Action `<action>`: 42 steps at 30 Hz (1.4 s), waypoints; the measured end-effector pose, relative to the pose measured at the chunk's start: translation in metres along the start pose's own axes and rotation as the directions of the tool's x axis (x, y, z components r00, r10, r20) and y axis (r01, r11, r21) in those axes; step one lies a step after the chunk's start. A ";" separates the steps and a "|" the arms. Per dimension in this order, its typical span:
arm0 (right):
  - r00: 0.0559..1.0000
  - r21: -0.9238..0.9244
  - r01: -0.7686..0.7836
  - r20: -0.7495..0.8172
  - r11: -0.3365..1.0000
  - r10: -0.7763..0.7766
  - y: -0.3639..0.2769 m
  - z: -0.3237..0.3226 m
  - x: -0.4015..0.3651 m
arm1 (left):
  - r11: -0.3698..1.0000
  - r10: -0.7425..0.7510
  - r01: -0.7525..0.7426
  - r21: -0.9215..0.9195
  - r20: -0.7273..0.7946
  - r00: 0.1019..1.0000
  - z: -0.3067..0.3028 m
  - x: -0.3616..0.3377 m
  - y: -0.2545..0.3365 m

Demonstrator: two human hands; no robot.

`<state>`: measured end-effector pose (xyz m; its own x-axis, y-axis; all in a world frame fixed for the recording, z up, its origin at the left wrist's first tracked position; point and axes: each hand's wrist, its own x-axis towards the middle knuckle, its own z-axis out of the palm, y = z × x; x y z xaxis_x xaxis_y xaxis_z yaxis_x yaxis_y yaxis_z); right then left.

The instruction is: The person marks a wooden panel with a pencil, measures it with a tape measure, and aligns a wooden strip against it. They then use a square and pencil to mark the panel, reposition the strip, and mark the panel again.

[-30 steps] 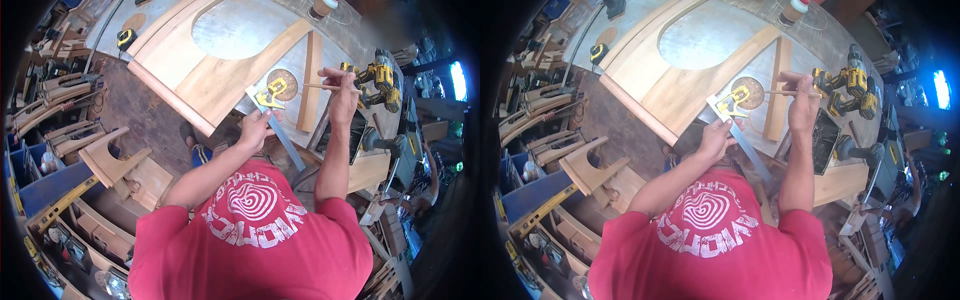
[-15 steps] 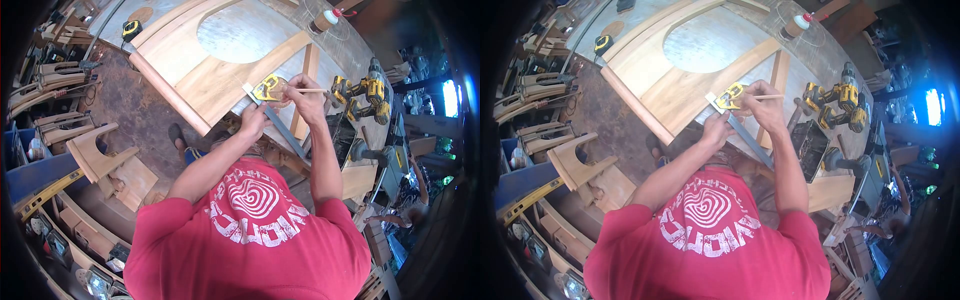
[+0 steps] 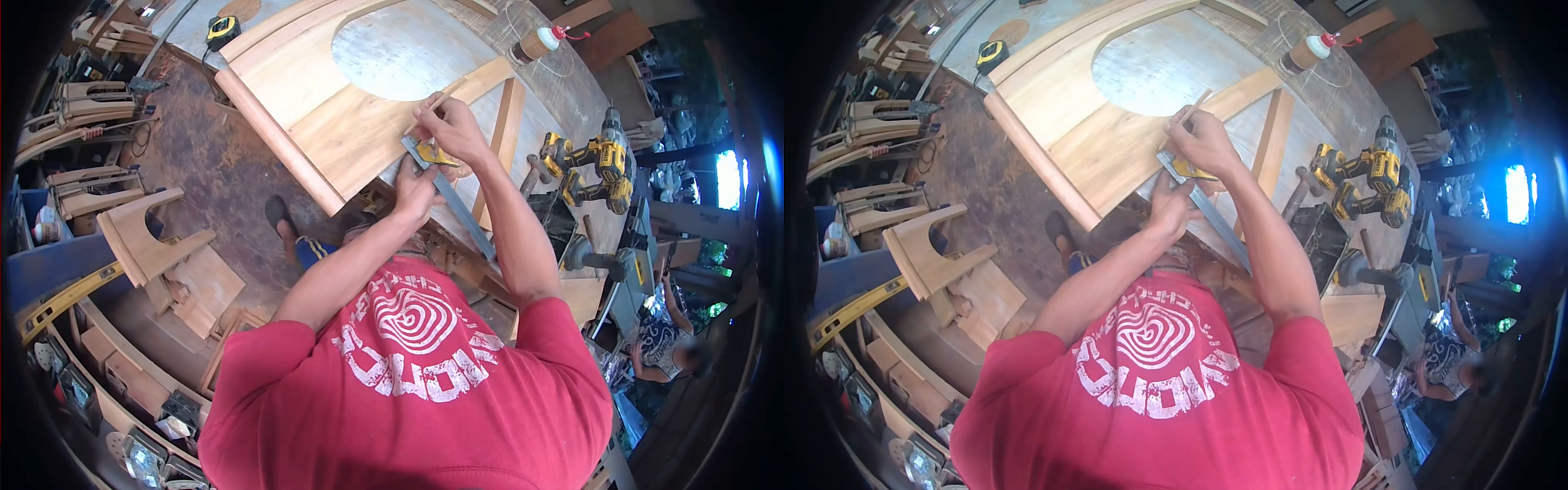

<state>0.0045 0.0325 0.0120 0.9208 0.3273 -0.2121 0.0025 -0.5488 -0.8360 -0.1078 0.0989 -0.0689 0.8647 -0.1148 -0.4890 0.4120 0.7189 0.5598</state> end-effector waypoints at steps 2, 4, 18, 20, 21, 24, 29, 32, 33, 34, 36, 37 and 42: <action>1.000 -0.087 0.029 0.013 0.996 -0.028 -0.003 0.002 0.002 | 1.000 0.008 -0.008 -0.003 -0.005 1.000 0.001 -0.001 0.001; 0.998 -0.180 0.056 0.025 0.982 -0.053 -0.007 0.003 0.004 | 1.000 0.007 -0.007 0.003 -0.001 1.000 0.000 -0.001 0.002; 0.995 -0.368 0.100 0.061 0.924 -0.083 -0.010 0.008 0.012 | 0.999 -0.004 0.003 -0.045 -0.030 1.000 0.001 0.000 0.000; 0.994 -0.357 0.100 0.071 0.929 -0.079 -0.014 0.007 0.010 | 0.998 0.001 -0.002 -0.060 -0.016 1.000 0.000 0.002 -0.001; 0.994 -0.350 0.101 0.077 0.931 -0.079 -0.016 0.007 0.010 | 0.999 0.001 -0.001 -0.043 -0.002 1.000 0.000 0.002 -0.001; 0.995 -0.374 0.102 0.058 0.922 -0.086 -0.011 0.006 0.013 | 1.000 0.002 -0.002 -0.019 0.010 1.000 -0.001 0.000 0.002; 0.993 -0.423 0.110 0.081 0.900 -0.083 -0.009 0.010 0.018 | 0.999 -0.005 0.004 -0.052 -0.016 1.000 0.001 -0.001 0.003; 0.994 -0.454 0.103 0.068 0.885 -0.081 -0.012 0.009 0.018 | 0.998 0.003 -0.004 -0.058 -0.009 1.000 0.000 0.000 0.001; 0.995 -0.472 0.100 0.061 0.876 -0.081 -0.015 0.008 0.018 | 0.998 0.002 -0.003 -0.059 -0.014 1.000 0.000 0.000 0.002; 0.993 -0.461 0.117 0.076 0.880 -0.092 -0.012 0.009 0.020 | 0.998 0.000 -0.001 -0.061 -0.018 1.000 0.001 0.000 0.002; 0.988 -0.439 0.147 0.103 0.886 -0.113 -0.006 0.012 0.021 | 0.998 -0.005 0.004 -0.062 -0.016 1.000 0.001 0.000 0.002; 0.992 -0.434 0.121 0.088 0.893 -0.092 -0.004 0.010 0.021 | 0.998 -0.005 0.005 -0.061 -0.011 1.000 0.001 0.000 0.002; 0.950 -0.247 0.210 -0.175 0.946 -0.257 0.005 -0.016 0.011 | 0.999 -0.026 0.026 0.018 -0.009 1.000 -0.002 0.001 0.004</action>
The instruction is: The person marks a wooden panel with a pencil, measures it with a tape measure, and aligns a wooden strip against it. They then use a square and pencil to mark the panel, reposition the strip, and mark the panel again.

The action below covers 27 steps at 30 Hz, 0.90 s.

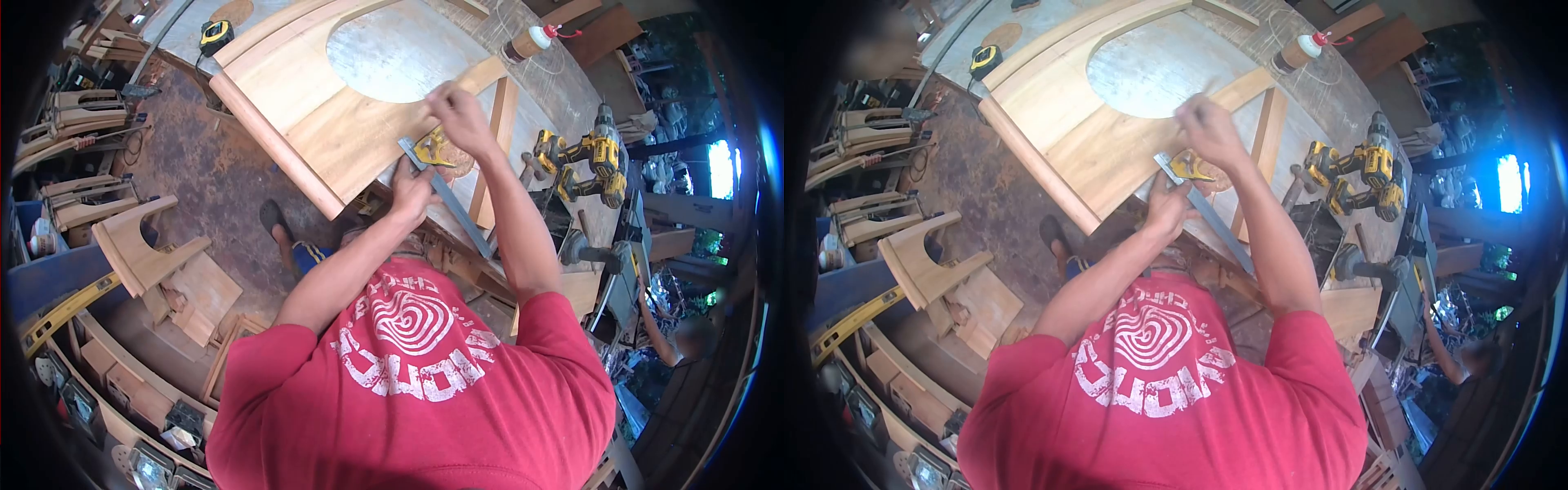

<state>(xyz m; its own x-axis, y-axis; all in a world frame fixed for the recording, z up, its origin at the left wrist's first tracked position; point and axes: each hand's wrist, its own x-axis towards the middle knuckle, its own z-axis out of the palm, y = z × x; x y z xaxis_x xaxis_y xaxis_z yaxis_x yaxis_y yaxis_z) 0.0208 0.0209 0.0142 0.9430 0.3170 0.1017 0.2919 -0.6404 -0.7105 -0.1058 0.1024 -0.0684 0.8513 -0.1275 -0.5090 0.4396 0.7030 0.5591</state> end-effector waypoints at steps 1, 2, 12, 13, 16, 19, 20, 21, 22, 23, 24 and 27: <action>0.988 0.122 -0.078 -0.125 0.989 0.093 0.006 -0.014 -0.004 | 1.000 -0.005 0.005 0.022 0.008 1.000 -0.001 0.001 0.001; 0.951 0.252 -0.140 -0.234 0.958 0.201 0.010 -0.030 -0.014 | 0.999 -0.013 0.013 0.044 0.014 1.000 -0.002 0.001 0.001; 0.634 -0.416 -0.773 -0.540 0.479 0.554 0.093 -0.038 -0.120 | 0.813 -0.080 -0.021 0.582 0.146 0.986 0.027 0.035 0.015; 0.607 -0.351 -0.795 -0.484 0.495 0.631 0.079 -0.046 -0.115 | 0.808 -0.045 -0.060 0.586 0.163 0.986 0.027 0.034 0.018; 0.623 -0.360 -0.779 -0.359 0.513 0.694 0.064 -0.041 -0.121 | 0.815 -0.051 -0.070 0.576 0.190 0.980 0.017 0.043 0.021; 0.596 -0.204 -0.802 -0.330 0.561 0.732 0.100 -0.047 -0.120 | 0.843 -0.068 -0.041 0.536 0.183 0.981 0.015 0.033 0.025; 0.574 -0.112 -0.813 -0.313 0.571 0.756 0.106 -0.049 -0.123 | 0.861 -0.068 -0.028 0.508 0.169 0.983 0.016 0.029 0.026; 0.570 0.022 -0.794 -0.322 0.608 0.756 0.113 -0.050 -0.127 | 0.880 -0.053 -0.030 0.475 0.161 0.986 0.022 0.027 0.028; 0.569 0.153 -0.755 -0.330 0.637 0.753 0.118 -0.051 -0.131 | 0.893 -0.043 -0.033 0.449 0.158 0.987 0.023 0.032 0.024; 0.567 0.280 -0.702 -0.338 0.655 0.751 0.117 -0.051 -0.135 | 0.906 -0.032 -0.036 0.421 0.155 0.987 0.023 0.043 0.017; 0.561 0.444 -0.635 -0.298 0.632 0.772 0.101 -0.055 -0.137 | 0.918 -0.024 -0.038 0.395 0.153 0.988 0.026 0.048 0.016; 0.616 0.792 -0.355 -0.202 0.497 0.762 0.046 -0.068 -0.145 | 0.885 -0.070 -0.012 0.466 0.159 0.985 0.033 0.068 0.001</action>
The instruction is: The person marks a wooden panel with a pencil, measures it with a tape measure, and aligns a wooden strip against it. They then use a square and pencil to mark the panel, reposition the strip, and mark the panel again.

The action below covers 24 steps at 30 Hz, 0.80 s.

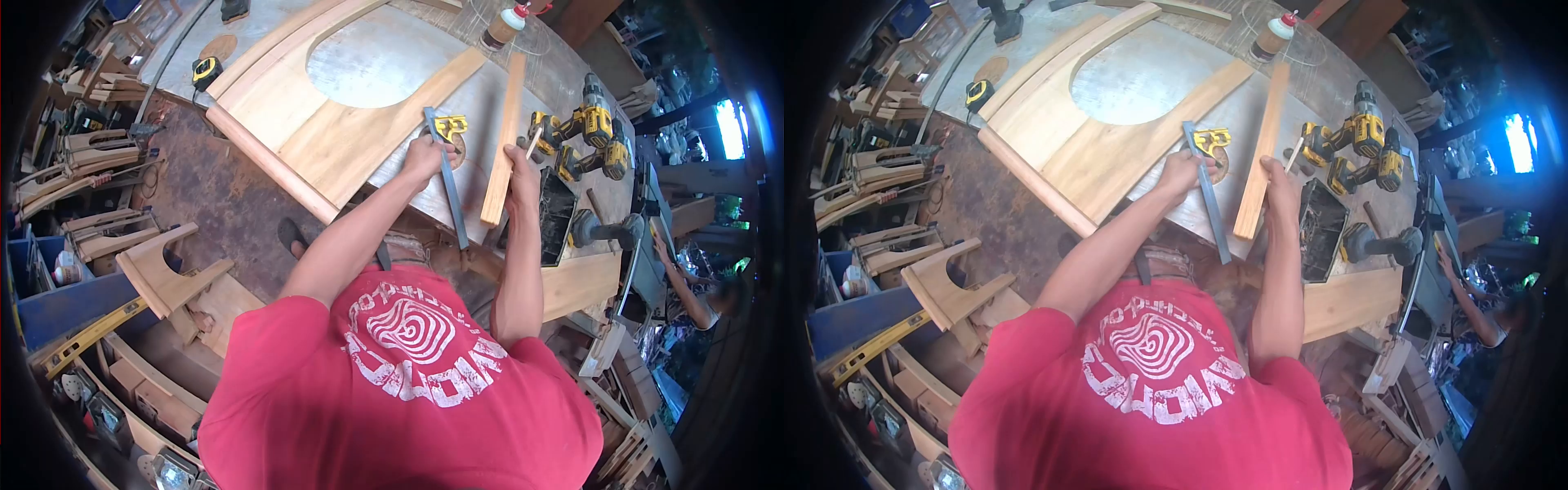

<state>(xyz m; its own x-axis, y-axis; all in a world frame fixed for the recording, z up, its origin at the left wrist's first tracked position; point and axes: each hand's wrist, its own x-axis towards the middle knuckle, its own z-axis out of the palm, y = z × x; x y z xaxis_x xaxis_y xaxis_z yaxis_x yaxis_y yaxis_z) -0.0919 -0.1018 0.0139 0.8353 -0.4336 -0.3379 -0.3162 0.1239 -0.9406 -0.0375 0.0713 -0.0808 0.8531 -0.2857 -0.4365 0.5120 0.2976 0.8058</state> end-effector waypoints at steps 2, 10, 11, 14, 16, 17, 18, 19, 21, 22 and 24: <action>0.996 0.074 0.028 0.083 0.997 -0.034 -0.012 0.011 -0.030 | 0.993 -0.037 0.030 0.112 0.067 0.997 0.005 0.017 -0.002; 0.955 0.299 0.026 0.273 0.954 -0.111 -0.002 0.042 -0.089 | 0.832 0.259 -0.299 0.466 0.151 0.954 -0.034 -0.005 0.070; 0.957 0.253 -0.001 0.281 0.967 -0.073 0.011 0.046 -0.087 | 0.927 0.253 -0.264 0.266 0.077 0.964 -0.037 -0.033 0.105; 0.956 0.163 -0.036 0.292 0.986 -0.013 0.028 0.081 -0.102 | 0.929 0.173 -0.232 0.287 0.217 0.961 -0.059 -0.047 0.155; 0.940 0.130 -0.078 0.341 0.989 0.029 0.043 0.104 -0.103 | 0.888 0.107 -0.243 0.389 0.339 0.934 -0.069 -0.054 0.163; 0.930 0.113 -0.096 0.364 0.989 0.049 0.048 0.116 -0.104 | 0.796 0.113 -0.284 0.535 0.330 0.937 -0.075 -0.055 0.164; 0.937 0.120 -0.084 0.346 0.989 0.037 0.047 0.131 -0.107 | 0.679 0.120 -0.320 0.661 0.330 0.936 -0.078 -0.052 0.165; 0.946 0.122 -0.068 0.323 0.990 0.025 0.048 0.144 -0.108 | 0.542 0.127 -0.352 0.763 0.340 0.932 -0.081 -0.048 0.164; 0.960 0.097 0.005 0.279 0.995 -0.032 0.056 0.165 -0.108 | 0.583 0.213 -0.337 0.739 0.261 0.941 -0.099 -0.026 0.145; 0.970 0.045 0.083 0.226 0.996 -0.091 0.060 0.176 -0.110 | 0.601 0.213 -0.322 0.732 0.241 0.947 -0.110 -0.009 0.137; 0.978 -0.103 0.139 0.173 0.985 -0.120 0.061 0.187 -0.117 | 0.575 0.241 -0.291 0.765 0.181 0.953 -0.113 0.001 0.139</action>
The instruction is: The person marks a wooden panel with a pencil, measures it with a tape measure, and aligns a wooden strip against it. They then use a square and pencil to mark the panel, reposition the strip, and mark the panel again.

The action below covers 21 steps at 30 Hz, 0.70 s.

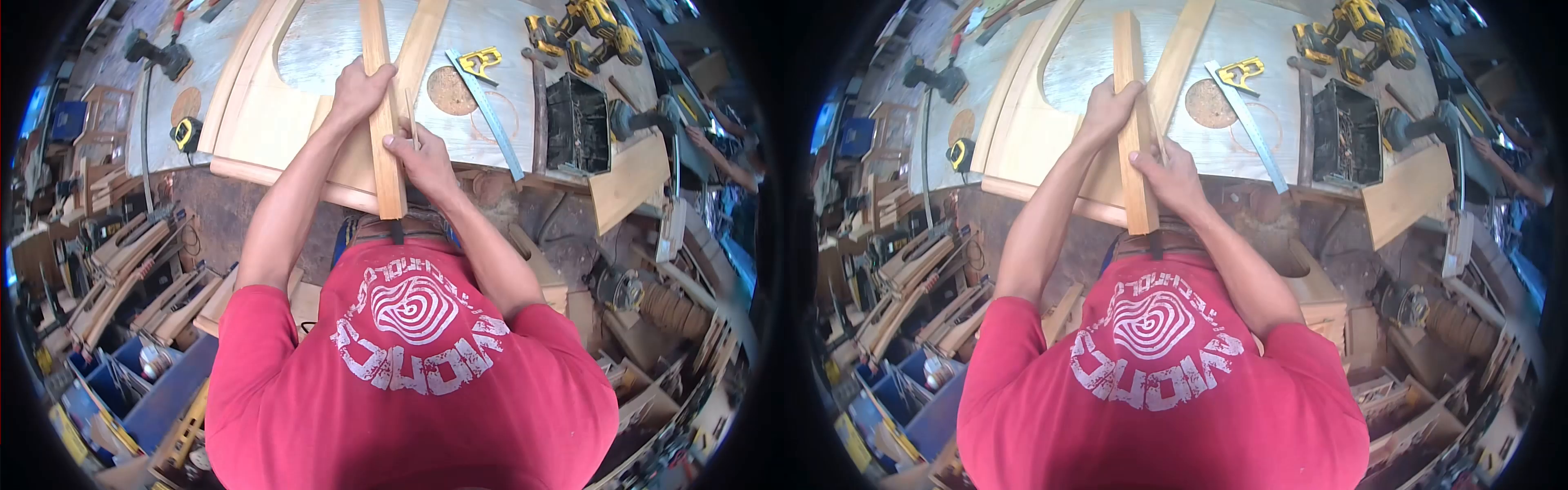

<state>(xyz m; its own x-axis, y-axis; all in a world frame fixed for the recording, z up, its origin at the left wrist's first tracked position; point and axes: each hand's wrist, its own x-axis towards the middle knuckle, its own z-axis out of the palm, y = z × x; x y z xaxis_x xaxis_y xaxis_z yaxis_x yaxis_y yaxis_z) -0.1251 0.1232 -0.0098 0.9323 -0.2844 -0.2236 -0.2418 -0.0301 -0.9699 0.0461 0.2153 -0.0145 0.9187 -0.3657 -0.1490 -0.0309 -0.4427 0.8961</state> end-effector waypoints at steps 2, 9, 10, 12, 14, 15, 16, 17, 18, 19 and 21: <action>0.998 -0.172 0.047 -0.033 0.984 -0.053 0.003 0.009 -0.018 | 0.994 0.053 -0.052 0.100 -0.004 0.999 -0.001 -0.001 0.000; 0.969 -0.295 -0.029 -0.241 0.955 -0.045 0.021 0.062 -0.105 | 0.980 0.084 -0.080 0.182 -0.017 0.996 0.015 0.002 -0.017; 0.960 -0.301 -0.046 -0.277 0.952 -0.042 0.024 0.068 -0.112 | 0.986 0.089 -0.087 0.140 -0.006 0.996 0.016 0.006 -0.017; 0.940 -0.274 -0.028 -0.334 0.961 -0.067 0.041 0.075 -0.116 | 0.942 0.173 -0.161 0.295 -0.017 0.985 0.017 0.017 -0.021; 0.920 -0.258 -0.013 -0.382 0.966 -0.089 0.049 0.081 -0.117 | 0.946 0.169 -0.163 0.281 0.003 0.986 0.020 0.018 -0.016; 0.910 -0.257 -0.011 -0.404 0.966 -0.097 0.050 0.082 -0.117 | 0.964 0.145 -0.143 0.225 0.005 0.989 0.020 0.015 -0.013; 0.898 -0.257 -0.009 -0.427 0.966 -0.105 0.050 0.083 -0.116 | 0.978 0.122 -0.122 0.169 0.009 0.993 0.020 0.012 -0.009; 0.892 -0.229 0.006 -0.438 0.973 -0.109 0.053 0.085 -0.116 | 0.989 0.091 -0.092 0.115 0.018 0.996 0.020 0.008 -0.008; 0.887 -0.205 0.020 -0.448 0.979 -0.112 0.058 0.085 -0.116 | 0.985 0.094 -0.096 0.145 0.019 0.995 0.020 0.008 -0.008; 0.882 -0.189 0.038 -0.455 0.981 -0.122 0.062 0.083 -0.115 | 0.979 0.102 -0.106 0.174 0.036 0.994 0.021 0.008 -0.007; 0.860 -0.146 0.057 -0.495 0.988 -0.122 0.066 0.086 -0.116 | 0.967 0.100 -0.112 0.231 0.065 0.993 0.018 -0.003 -0.007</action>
<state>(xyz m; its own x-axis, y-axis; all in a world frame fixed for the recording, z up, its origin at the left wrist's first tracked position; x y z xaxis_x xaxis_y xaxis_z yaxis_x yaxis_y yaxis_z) -0.2259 0.2369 -0.0559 0.6988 -0.7149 -0.0257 -0.2250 -0.1855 -0.9565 0.0365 0.2050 -0.0273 0.8835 -0.4605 -0.0856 -0.2239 -0.5757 0.7864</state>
